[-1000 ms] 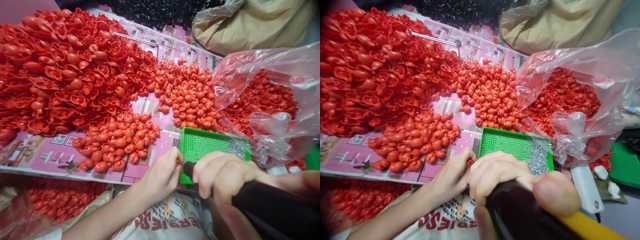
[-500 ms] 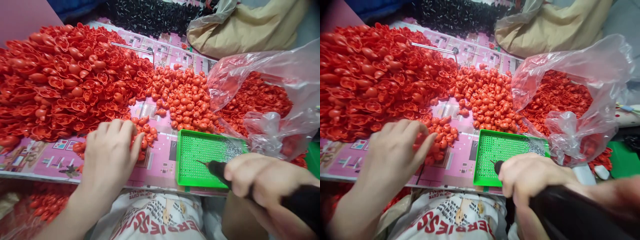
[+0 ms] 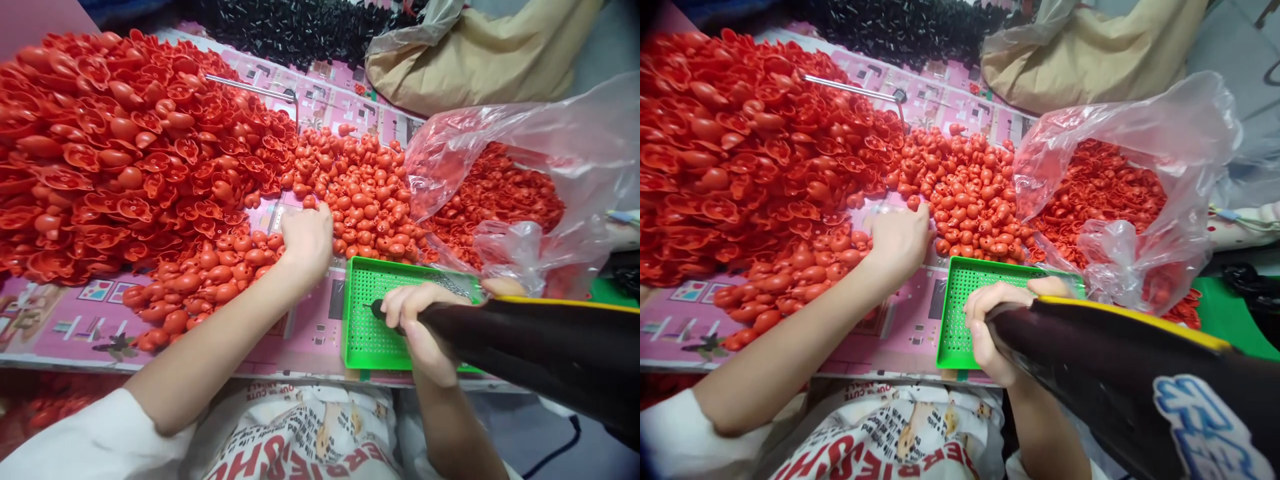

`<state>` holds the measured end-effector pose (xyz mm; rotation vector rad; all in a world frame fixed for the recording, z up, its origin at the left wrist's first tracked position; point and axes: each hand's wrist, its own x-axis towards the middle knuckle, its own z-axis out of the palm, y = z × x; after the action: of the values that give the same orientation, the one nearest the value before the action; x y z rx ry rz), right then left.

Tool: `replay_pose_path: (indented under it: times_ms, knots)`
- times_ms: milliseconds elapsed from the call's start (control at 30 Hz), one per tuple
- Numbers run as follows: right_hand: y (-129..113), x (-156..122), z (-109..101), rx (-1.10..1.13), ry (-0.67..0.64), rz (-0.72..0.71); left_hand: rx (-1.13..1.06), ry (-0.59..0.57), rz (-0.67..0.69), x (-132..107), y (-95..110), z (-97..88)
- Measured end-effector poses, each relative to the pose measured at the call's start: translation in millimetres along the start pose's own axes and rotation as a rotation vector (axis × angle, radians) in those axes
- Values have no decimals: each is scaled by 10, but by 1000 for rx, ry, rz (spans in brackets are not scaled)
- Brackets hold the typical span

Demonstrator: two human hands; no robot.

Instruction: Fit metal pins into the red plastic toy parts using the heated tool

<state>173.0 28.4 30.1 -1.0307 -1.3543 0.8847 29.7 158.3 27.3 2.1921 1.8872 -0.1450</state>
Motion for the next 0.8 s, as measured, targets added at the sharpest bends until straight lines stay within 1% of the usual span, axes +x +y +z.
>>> replay_pose_path:
  times_ms: [100,200,267,333,400,433,467,500,567,633,700,800]
  knots:
    - [1,-2,18,22,42,-15,-57,39,13,-67,-6,-88]
    - [28,-5,23,-5,47,9,-173,116,106,-274,-44,-263]
    - [38,-4,23,-33,27,30,-342,152,186,-460,-102,-362]
    - [-3,9,20,-49,41,37,-559,162,260,-662,-184,-388]
    - [-118,36,4,-51,83,28,-755,112,305,-861,-269,-319]
    - [-201,53,-13,-47,96,16,-827,57,315,-954,-304,-254]
    - [-292,69,-37,-49,78,13,-884,-16,326,-1039,-329,-174]
    - [-382,83,-66,-50,39,4,-932,-99,338,-1113,-342,-85]
    - [-528,98,-125,-43,-99,-34,-1010,-261,357,-1226,-336,95]
    - [-597,90,-163,-7,-186,-111,-1067,-375,358,-1290,-299,246]
    - [-602,67,-169,26,-212,-156,-1094,-414,350,-1314,-258,350]
    - [-584,33,-136,42,-286,-103,-1125,-397,364,-1314,-228,417]
